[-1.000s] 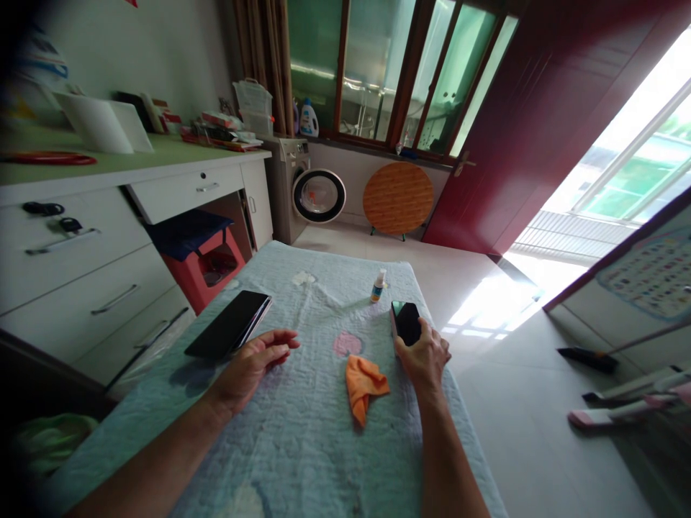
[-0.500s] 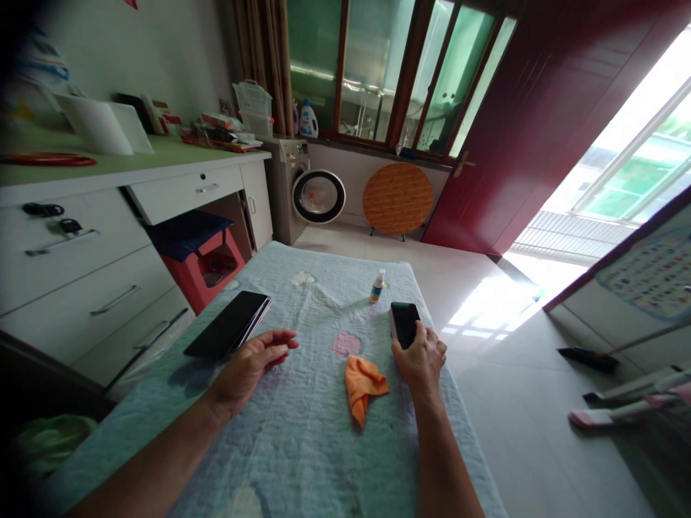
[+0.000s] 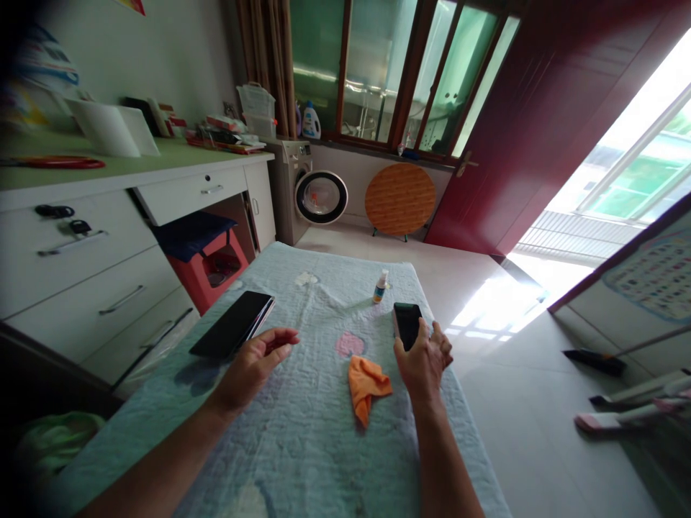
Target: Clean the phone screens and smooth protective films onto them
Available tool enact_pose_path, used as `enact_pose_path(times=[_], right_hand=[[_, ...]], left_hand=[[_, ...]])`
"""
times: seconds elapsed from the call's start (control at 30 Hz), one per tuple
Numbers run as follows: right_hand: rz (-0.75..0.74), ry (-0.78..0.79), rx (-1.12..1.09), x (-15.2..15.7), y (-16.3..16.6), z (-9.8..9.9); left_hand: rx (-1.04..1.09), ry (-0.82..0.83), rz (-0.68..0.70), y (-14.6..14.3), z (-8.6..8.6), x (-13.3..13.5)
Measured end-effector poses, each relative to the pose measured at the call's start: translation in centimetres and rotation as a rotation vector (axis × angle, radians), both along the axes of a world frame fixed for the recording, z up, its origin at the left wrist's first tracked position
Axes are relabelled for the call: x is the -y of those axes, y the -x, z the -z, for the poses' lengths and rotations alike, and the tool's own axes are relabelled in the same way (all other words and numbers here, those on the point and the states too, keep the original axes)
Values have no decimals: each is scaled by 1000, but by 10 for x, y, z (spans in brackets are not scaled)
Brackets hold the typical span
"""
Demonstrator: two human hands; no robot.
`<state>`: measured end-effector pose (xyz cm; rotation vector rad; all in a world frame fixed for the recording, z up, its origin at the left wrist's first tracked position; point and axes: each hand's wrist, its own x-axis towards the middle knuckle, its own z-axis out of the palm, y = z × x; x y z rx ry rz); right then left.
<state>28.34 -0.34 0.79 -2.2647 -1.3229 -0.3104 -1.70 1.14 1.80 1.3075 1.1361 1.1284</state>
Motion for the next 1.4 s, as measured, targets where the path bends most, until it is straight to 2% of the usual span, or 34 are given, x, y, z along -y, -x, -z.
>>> enact_pose_path(times=[0.07, 0.13, 0.23, 0.33, 0.4, 0.53, 0.7, 0.83, 1.07, 1.2, 1.4], right_hand=[[-141, -134, -3, 4, 7, -4], [-356, -184, -73, 9, 15, -7], [-627, -11, -174, 17, 31, -8], [-697, 151, -120, 22, 42, -6], [-702, 231, -70, 23, 45, -4], [-706, 317, -41, 22, 49, 0], [-752, 261, -119, 22, 56, -1], [-747, 162, -172, 23, 59, -1], [-755, 174, -224, 21, 59, 1], [-758, 170, -236, 21, 61, 2], [-827, 77, -236, 20, 72, 3]], left_hand=[[-113, -87, -52, 2, -1, 2], [-256, -203, -115, 6, -3, 3], [-477, -468, -214, 16, -6, 0], [-681, -646, -351, 27, -7, -8], [-833, -634, -483, 35, -7, -15], [-1110, -523, -607, 46, -1, -26], [-1302, -346, -589, 51, 4, -29], [-1366, -261, -529, 54, 2, -28], [-1379, -185, -495, 61, 3, -32], [-1385, -194, -489, 61, 4, -32], [-1379, -210, -509, 59, 2, -31]])
